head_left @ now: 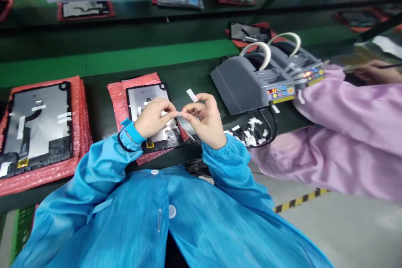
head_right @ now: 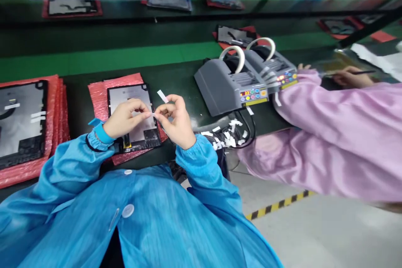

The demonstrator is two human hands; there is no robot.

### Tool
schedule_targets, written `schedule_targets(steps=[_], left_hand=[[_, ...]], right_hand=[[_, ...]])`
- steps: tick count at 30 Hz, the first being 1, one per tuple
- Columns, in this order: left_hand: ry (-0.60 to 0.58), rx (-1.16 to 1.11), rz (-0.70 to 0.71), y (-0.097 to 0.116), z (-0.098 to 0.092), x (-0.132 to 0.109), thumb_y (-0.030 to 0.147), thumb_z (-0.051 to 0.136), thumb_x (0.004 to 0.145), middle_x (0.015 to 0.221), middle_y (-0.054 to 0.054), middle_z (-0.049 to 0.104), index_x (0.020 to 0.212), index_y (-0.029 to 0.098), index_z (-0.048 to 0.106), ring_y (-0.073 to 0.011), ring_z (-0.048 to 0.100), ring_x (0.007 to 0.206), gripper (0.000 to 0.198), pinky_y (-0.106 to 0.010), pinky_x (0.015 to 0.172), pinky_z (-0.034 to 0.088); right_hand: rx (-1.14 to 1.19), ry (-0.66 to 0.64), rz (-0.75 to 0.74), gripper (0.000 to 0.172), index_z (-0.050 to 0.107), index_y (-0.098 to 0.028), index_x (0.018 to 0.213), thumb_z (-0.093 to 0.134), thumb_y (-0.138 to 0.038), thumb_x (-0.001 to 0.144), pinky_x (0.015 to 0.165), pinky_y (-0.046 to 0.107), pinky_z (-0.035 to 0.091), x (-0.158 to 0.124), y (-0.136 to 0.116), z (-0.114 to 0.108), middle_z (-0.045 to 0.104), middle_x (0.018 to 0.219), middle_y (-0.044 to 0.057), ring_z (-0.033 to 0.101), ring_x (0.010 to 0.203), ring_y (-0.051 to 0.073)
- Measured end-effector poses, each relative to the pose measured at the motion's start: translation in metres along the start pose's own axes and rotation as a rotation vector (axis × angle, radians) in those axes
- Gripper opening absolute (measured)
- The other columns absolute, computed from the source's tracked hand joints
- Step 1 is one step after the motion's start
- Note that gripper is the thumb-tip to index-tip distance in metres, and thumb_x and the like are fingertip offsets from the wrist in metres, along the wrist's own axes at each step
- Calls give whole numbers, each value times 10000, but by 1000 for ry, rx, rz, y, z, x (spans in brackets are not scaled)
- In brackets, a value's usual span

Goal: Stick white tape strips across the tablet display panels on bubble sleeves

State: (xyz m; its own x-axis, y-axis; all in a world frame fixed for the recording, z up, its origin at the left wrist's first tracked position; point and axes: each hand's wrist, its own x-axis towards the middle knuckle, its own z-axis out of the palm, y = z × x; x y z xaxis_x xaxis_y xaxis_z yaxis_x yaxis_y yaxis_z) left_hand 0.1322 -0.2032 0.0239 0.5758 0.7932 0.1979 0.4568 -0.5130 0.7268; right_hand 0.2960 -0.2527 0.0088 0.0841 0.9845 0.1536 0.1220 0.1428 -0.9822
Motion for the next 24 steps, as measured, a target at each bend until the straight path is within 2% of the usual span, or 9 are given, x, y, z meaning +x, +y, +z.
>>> schedule_targets(steps=[5, 13, 16, 20, 24], left_hand=[[31, -44, -196, -6, -5, -5, 224, 583, 795, 691, 3, 609, 666, 163, 570, -132, 550, 706, 143, -269, 701, 450], [4, -109, -253, -8, -2, -3, 212, 580, 789, 667, 13, 595, 665, 166, 571, -129, 553, 699, 132, -261, 689, 451], [-14, 6, -316, -8, 4, 0, 210, 573, 802, 692, -5, 602, 673, 164, 576, -156, 561, 751, 137, -300, 742, 457], [-59, 282, -389, -8, 14, 6, 229, 556, 824, 823, -73, 616, 703, 155, 604, -248, 541, 940, 150, -404, 844, 435], [-130, 385, -427, -10, 22, 9, 264, 532, 841, 939, -113, 595, 742, 152, 638, -303, 483, 1052, 183, -442, 866, 424]], right_hand=[[-45, 2, 51, 543, 359, -252, 992, 730, -472, 663, 662, 280, 506, 9, 11, -5, 631, 806, -22, 630, 723, 130], [15, -69, 76, 482, 358, -253, 963, 715, -417, 684, 612, 259, 468, 16, 17, 2, 576, 700, -59, 581, 634, 106], [-2, -69, 112, 473, 338, -253, 957, 704, -372, 683, 601, 254, 448, 20, 25, 3, 561, 701, -65, 570, 626, 101], [-31, -78, 189, 488, 313, -244, 950, 695, -289, 650, 601, 258, 446, 27, 43, 2, 563, 674, -78, 558, 585, 99], [-56, -77, 254, 472, 297, -238, 929, 661, -233, 628, 598, 263, 446, 30, 54, 3, 564, 642, -84, 549, 558, 99]])
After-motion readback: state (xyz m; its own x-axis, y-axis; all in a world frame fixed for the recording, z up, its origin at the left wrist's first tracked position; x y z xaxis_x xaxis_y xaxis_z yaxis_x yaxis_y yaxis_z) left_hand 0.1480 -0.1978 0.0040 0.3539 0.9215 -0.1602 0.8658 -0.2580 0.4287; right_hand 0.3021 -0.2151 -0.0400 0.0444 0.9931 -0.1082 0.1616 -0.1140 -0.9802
